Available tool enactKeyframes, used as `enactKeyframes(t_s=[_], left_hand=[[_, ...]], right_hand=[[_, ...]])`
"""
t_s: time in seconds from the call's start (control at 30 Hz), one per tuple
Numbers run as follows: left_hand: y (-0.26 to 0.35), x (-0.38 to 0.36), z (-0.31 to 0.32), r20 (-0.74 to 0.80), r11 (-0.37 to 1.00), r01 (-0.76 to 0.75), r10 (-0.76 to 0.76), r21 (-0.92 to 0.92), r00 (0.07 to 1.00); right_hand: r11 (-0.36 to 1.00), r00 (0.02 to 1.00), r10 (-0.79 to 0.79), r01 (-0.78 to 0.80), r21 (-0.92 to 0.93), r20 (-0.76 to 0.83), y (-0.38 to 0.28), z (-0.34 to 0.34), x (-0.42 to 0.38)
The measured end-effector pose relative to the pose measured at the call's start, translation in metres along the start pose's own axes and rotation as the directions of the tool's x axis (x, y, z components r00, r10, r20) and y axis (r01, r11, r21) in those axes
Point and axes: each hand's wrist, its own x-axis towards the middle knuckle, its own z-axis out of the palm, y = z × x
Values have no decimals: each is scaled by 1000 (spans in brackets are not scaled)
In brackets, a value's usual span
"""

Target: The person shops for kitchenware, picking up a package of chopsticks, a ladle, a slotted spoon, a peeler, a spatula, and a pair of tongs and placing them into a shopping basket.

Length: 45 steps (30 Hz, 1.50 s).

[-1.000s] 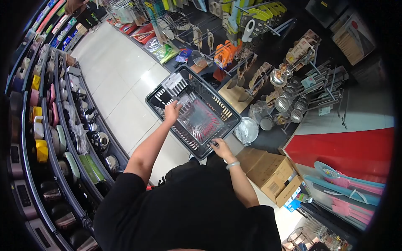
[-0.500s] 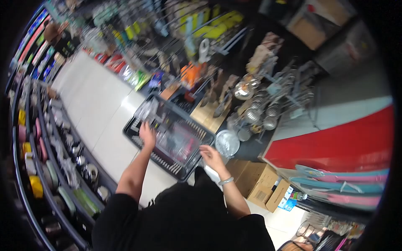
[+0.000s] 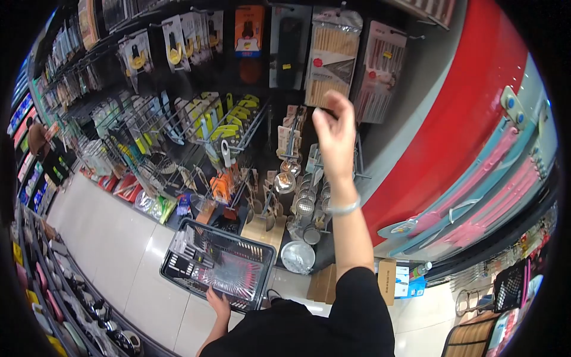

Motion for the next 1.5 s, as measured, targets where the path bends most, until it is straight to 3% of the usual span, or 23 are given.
enactKeyframes(t_s=[0.07,0.13,0.33,0.53,0.6,0.73,1.0,1.07,1.2,1.3,1.33,1.37,1.4,1.43,1.5], left_hand=[[0,1,-1,21,997,-35,37,-76,999],[-1,1,-3,39,990,-54,59,-127,997],[2,8,-9,78,987,6,7,-158,997],[-2,4,-11,104,974,54,-32,-218,994],[-5,-3,-12,93,980,38,-20,-196,995],[-14,-13,-12,138,975,30,0,-221,990],[-1,-18,-24,177,962,16,34,-274,984],[3,-16,-27,182,967,-11,59,-255,982],[14,-7,-36,185,934,3,68,-358,980],[24,6,-56,148,833,91,-11,-546,989],[30,10,-65,153,834,92,-9,-544,988],[42,16,-80,75,782,58,-14,-621,997],[54,22,-97,-2,725,17,-26,-689,1000],[64,25,-115,-2,728,17,-25,-685,1000],[86,33,-152,-318,854,-333,211,-401,924]], right_hand=[[996,994,-5,-5,-93,-112,11,-8,46],[997,980,27,-41,-65,-199,21,-11,82],[930,954,141,-219,-295,-265,63,-22,148],[906,943,31,-167,-390,-331,83,-18,159],[980,984,69,-98,-171,-166,81,-20,155],[993,991,87,-79,87,-101,51,-17,141],[942,1000,-18,9,336,24,-71,-1,82],[942,998,-44,26,335,45,-92,7,65],[941,974,77,-141,307,212,-104,29,8],[933,874,247,-331,140,419,-84,45,-67],[959,830,216,-279,47,515,-77,49,-95],[884,733,350,-464,51,584,-62,55,-132],[924,720,317,-382,-29,618,-33,60,-173],[912,670,358,-401,-88,650,-21,64,-215],[898,589,419,-380,-221,691,-12,66,-296]])
